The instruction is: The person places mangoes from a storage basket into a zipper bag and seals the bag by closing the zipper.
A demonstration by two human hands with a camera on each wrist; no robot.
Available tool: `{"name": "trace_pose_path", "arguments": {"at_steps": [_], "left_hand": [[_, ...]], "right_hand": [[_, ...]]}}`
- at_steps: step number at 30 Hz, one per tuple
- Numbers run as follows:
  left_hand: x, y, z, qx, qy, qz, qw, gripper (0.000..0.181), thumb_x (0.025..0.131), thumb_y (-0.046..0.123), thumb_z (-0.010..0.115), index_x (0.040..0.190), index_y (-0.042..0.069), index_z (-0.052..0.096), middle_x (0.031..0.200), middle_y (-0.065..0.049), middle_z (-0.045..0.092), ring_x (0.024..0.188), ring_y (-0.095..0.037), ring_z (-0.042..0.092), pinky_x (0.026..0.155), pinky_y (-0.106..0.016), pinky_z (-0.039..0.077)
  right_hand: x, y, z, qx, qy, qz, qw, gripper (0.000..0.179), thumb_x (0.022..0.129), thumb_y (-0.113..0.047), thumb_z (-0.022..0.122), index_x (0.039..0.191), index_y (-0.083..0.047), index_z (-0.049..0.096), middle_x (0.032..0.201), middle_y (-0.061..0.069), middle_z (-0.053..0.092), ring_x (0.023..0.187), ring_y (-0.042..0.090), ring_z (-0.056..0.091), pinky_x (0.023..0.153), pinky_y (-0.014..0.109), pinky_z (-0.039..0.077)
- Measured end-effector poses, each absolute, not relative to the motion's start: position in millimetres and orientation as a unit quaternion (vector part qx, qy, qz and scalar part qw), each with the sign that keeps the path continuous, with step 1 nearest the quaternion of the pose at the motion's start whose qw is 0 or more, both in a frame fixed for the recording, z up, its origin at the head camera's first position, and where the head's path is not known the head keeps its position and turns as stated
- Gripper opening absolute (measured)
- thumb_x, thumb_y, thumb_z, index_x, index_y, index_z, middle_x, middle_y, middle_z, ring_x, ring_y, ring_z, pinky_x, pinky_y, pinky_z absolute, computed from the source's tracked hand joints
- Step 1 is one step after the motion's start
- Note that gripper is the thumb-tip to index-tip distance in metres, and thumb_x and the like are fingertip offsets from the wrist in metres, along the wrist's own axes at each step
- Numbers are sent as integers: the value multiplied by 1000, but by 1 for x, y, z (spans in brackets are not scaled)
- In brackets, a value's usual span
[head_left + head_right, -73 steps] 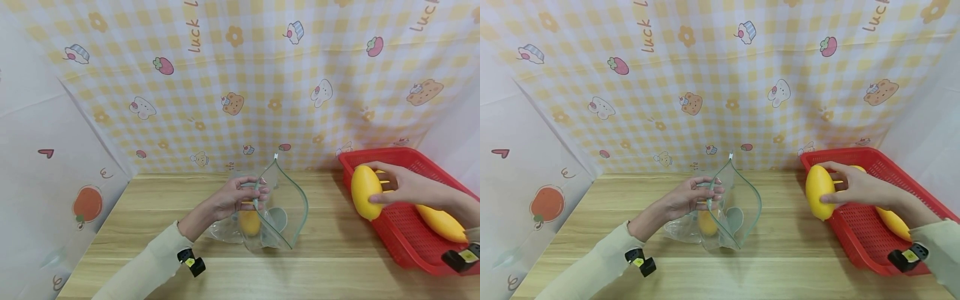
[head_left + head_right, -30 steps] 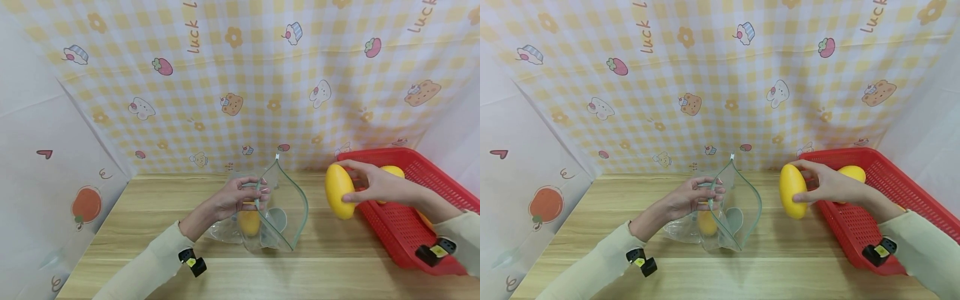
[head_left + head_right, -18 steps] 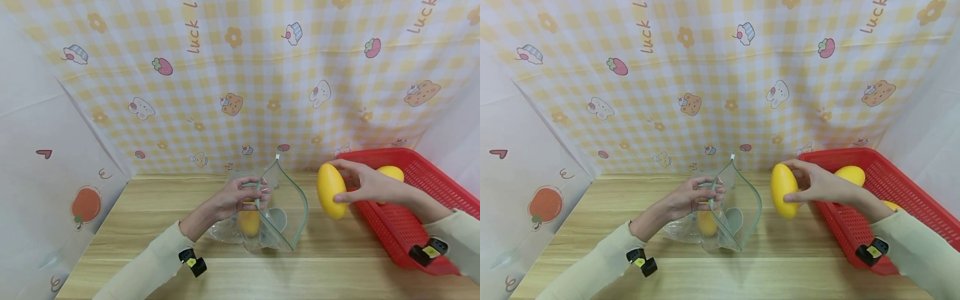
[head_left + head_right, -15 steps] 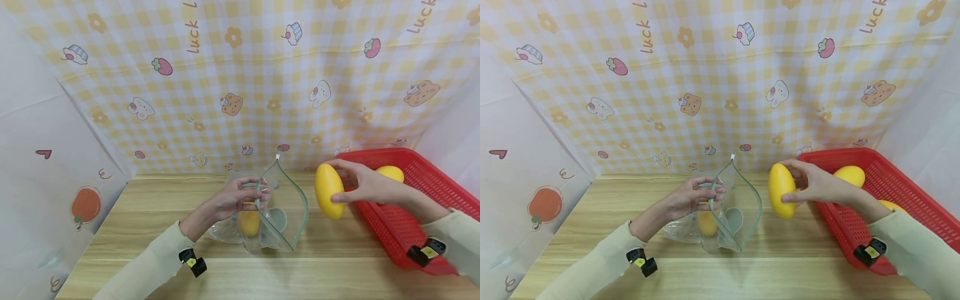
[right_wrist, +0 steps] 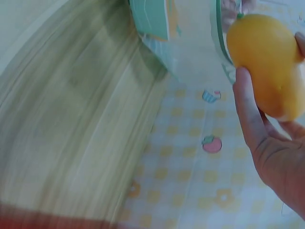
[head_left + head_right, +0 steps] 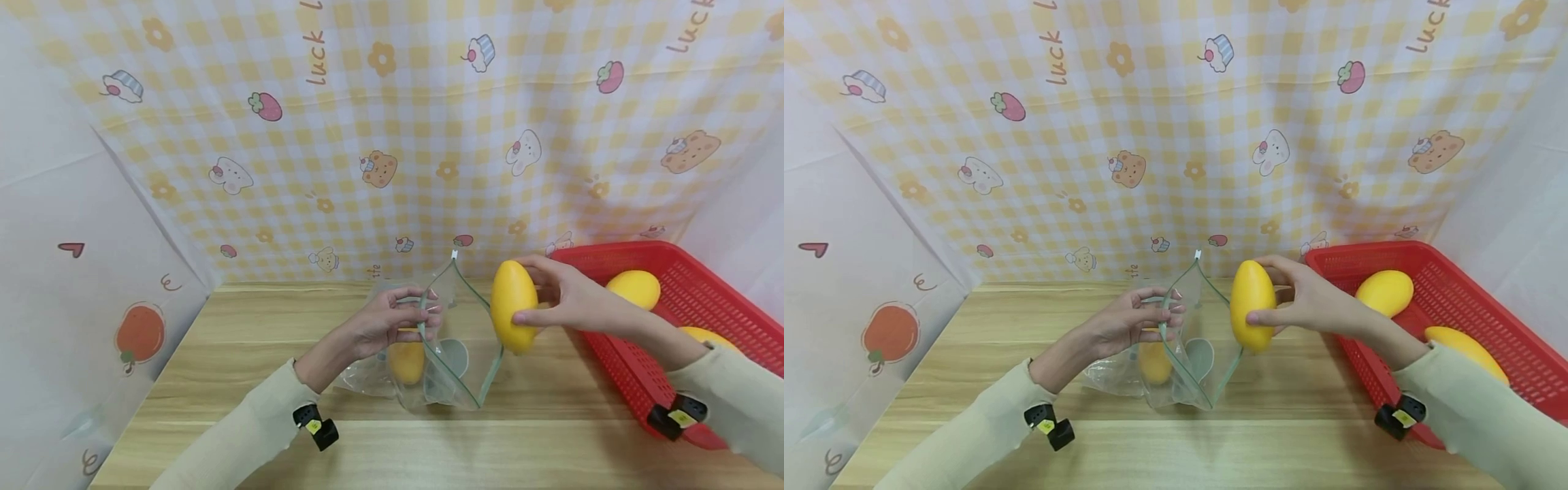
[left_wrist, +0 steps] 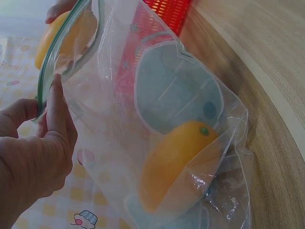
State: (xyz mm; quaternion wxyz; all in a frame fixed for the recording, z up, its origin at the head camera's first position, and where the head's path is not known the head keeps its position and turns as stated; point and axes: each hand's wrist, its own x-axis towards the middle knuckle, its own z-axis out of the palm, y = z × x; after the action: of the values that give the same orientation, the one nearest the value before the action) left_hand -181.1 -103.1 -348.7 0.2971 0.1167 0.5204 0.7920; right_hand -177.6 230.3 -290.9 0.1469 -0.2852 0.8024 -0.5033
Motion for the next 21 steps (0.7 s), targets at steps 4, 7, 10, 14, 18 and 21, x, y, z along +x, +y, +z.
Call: {"name": "trace_pose_path", "arguments": {"at_steps": [4,7,10,14,18,21], "left_hand": [[-181,-102,-348,117,524,790,297,31,98,-10,59,128,-2,59,136,-24,55,101,-24,69,89,-41,58],[-181,-100,-347,115,526,789,297,32,98,-10,59,130,-3,58,134,-22,56,101,-23,68,89,-41,58],[-181,-99,-346,111,527,789,295,33,99,-9,58,132,-4,57,127,-18,60,99,-22,69,89,-41,58],[-181,-99,-344,107,528,790,294,32,100,-9,57,131,-4,57,114,-14,65,96,-21,69,87,-40,59],[-181,-100,-343,104,522,795,290,30,100,-9,58,129,-3,58,109,-13,65,95,-23,69,88,-40,59],[-180,-101,-341,105,525,796,283,35,99,-8,58,134,-4,55,112,-12,63,97,-22,69,88,-39,59]], "right_hand": [[-174,220,-289,-270,807,-507,137,67,87,-11,82,143,-10,44,124,19,61,99,37,67,72,48,63],[-171,213,-289,-256,814,-503,136,68,87,-14,83,142,-10,44,126,20,59,99,36,67,71,47,63],[-168,206,-291,-238,818,-504,141,71,86,-17,84,143,-9,43,127,20,57,100,35,66,70,46,63],[-165,199,-293,-228,822,-503,143,74,86,-20,85,145,-8,41,123,21,56,99,34,67,69,46,63],[-164,197,-293,-222,818,-512,142,78,86,-18,85,147,-6,38,123,23,53,98,34,68,71,45,63],[-165,201,-290,-221,815,-520,130,78,87,-15,84,148,-5,38,126,23,51,100,33,68,71,45,63]]}}
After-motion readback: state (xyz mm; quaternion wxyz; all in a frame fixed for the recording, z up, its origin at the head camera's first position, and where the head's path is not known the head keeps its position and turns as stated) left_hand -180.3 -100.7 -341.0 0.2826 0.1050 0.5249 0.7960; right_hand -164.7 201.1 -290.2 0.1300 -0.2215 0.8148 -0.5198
